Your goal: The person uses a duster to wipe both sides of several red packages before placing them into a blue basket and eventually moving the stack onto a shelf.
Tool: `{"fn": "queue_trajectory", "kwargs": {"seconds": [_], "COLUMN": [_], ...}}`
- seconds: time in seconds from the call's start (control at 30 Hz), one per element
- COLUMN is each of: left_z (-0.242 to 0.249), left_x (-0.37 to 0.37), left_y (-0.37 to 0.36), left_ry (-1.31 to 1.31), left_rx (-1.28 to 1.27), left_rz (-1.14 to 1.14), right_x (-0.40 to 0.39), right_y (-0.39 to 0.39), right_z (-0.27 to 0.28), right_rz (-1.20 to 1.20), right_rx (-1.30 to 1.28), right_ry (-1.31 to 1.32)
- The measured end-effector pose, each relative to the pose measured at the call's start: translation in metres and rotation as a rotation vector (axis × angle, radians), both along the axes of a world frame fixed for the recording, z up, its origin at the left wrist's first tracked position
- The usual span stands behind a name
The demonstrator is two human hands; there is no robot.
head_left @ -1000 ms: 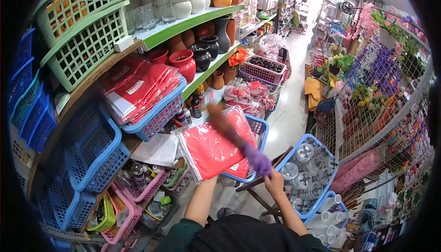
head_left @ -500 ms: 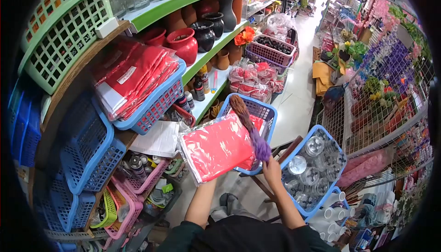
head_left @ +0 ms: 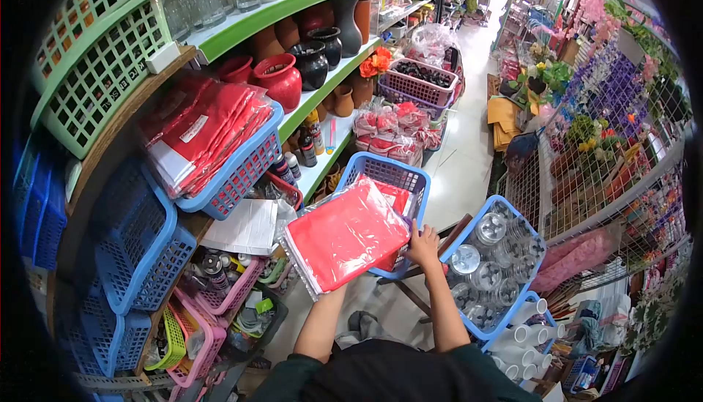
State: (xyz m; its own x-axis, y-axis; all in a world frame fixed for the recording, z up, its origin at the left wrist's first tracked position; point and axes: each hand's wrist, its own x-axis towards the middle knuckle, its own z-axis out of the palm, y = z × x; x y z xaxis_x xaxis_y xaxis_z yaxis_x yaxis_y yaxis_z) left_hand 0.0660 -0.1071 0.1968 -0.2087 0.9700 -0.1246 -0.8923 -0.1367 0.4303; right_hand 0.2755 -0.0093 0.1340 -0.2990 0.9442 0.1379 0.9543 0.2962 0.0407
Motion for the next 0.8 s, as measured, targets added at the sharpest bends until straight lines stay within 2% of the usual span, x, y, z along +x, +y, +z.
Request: {"fn": "queue_trajectory", "kwargs": {"seconds": [0.07, 0.1, 0.17, 0.23, 0.27, 0.3, 0.47, 0.5, 0.57, 0.7, 0.77, 0.8], "left_z": [0.005, 0.007, 0.016, 0.021, 0.021, 0.025, 0.047, 0.048, 0.054, 0.07, 0.07, 0.068], "left_x": [0.001, 0.004, 0.007, 0.013, 0.017, 0.015, 0.008, 0.008, -0.008, -0.012, -0.007, -0.002], "left_y": [-0.001, 0.001, 0.006, 0.006, 0.004, 0.004, 0.019, 0.019, 0.026, 0.025, 0.026, 0.028], "left_ry": [0.006, 0.009, 0.018, 0.031, 0.038, 0.046, 0.083, 0.088, -0.199, -0.148, -0.114, -0.029], "left_rx": [0.014, 0.02, 0.032, 0.045, 0.052, 0.056, 0.078, 0.079, 0.386, 0.368, 0.337, 0.321], "left_rz": [-0.003, -0.006, -0.014, -0.019, -0.017, -0.012, -0.006, -0.006, -0.171, -0.192, -0.236, -0.341], "right_x": [0.003, 0.0, -0.008, -0.031, -0.038, -0.041, -0.019, -0.009, 0.005, 0.016, 0.012, 0.006], "right_y": [-0.005, -0.009, -0.028, -0.048, -0.049, -0.05, -0.035, -0.031, -0.028, -0.032, -0.038, -0.041], "right_z": [0.02, 0.043, 0.062, 0.069, 0.08, 0.096, 0.108, 0.107, 0.117, 0.163, 0.178, 0.18], "right_rz": [0.308, 0.522, 0.454, 0.267, 0.289, 0.11, -0.006, 0.106, 0.285, 0.45, 0.487, 0.501], "right_rx": [-0.395, -0.799, -1.213, -1.317, -1.385, -1.422, -1.266, -1.282, -1.088, -0.942, -0.897, -0.901], "right_ry": [0.477, 0.826, 1.195, 2.08, 2.367, 2.602, 2.95, 3.027, 2.922, 2.965, 2.848, 2.767]}}
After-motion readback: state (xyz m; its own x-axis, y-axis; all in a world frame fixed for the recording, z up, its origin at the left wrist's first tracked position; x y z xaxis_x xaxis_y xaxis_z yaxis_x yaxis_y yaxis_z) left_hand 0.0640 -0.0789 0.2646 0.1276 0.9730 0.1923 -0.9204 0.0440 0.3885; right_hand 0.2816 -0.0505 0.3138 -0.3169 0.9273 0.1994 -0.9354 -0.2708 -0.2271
